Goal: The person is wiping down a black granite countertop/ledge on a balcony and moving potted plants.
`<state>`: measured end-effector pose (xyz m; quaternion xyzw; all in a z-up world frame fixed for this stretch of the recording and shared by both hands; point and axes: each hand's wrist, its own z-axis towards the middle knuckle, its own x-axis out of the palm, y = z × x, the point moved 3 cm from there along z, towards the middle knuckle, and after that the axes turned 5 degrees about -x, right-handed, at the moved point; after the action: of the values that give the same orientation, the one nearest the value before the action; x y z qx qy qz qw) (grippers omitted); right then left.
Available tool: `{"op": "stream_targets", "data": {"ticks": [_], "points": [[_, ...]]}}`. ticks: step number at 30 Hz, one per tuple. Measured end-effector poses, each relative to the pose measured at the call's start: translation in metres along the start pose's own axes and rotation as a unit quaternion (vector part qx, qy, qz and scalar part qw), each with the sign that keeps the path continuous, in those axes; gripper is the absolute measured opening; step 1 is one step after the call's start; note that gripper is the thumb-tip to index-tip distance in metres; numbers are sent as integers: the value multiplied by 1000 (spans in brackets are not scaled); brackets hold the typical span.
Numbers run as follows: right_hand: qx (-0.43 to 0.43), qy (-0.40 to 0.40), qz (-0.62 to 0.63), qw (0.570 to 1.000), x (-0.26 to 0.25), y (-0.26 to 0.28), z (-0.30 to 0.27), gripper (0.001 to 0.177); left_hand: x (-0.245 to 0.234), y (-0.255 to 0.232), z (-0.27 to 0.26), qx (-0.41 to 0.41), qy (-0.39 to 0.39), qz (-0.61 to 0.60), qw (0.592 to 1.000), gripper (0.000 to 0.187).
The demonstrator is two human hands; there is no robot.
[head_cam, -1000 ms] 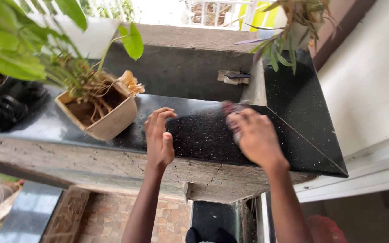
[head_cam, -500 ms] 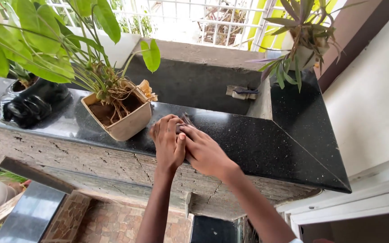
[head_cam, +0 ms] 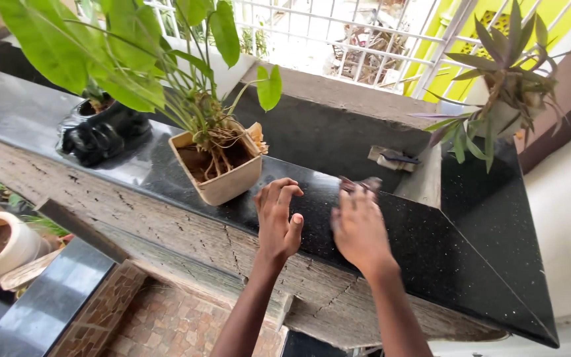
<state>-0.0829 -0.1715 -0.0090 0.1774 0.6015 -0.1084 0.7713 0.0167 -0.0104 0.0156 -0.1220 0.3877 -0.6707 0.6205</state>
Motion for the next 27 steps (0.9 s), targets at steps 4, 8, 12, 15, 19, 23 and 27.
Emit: {"op": "stream_targets", "data": {"ticks": [4,8,12,15,19,23,27], "points": [[-37,14,11,999,31,48,54,58,-2,1,-3,18,-33,-17,999,78],[-109,130,18,985,-31,99,14,50,-6,0,-7,34,-50,-34,998,76],[-214,39,128,968,-46,71,-39,60,-7,3,-8,43,-50,-62,996,64],[-179,37,91,979,-41,36,-70,63,-6,6,-7,22,-47,-60,997,60],[-83,14,45,995,-20,23,-69,60,-5,6,-7,12,-43,-53,998,57],[-69,-12,26,997,-15,78,-50,57,-8,4,-8,8,-31,-49,998,57],[-142,-53,48,987,-13,110,-39,67,-7,20,-6,-18,-34,-104,994,53]]}}
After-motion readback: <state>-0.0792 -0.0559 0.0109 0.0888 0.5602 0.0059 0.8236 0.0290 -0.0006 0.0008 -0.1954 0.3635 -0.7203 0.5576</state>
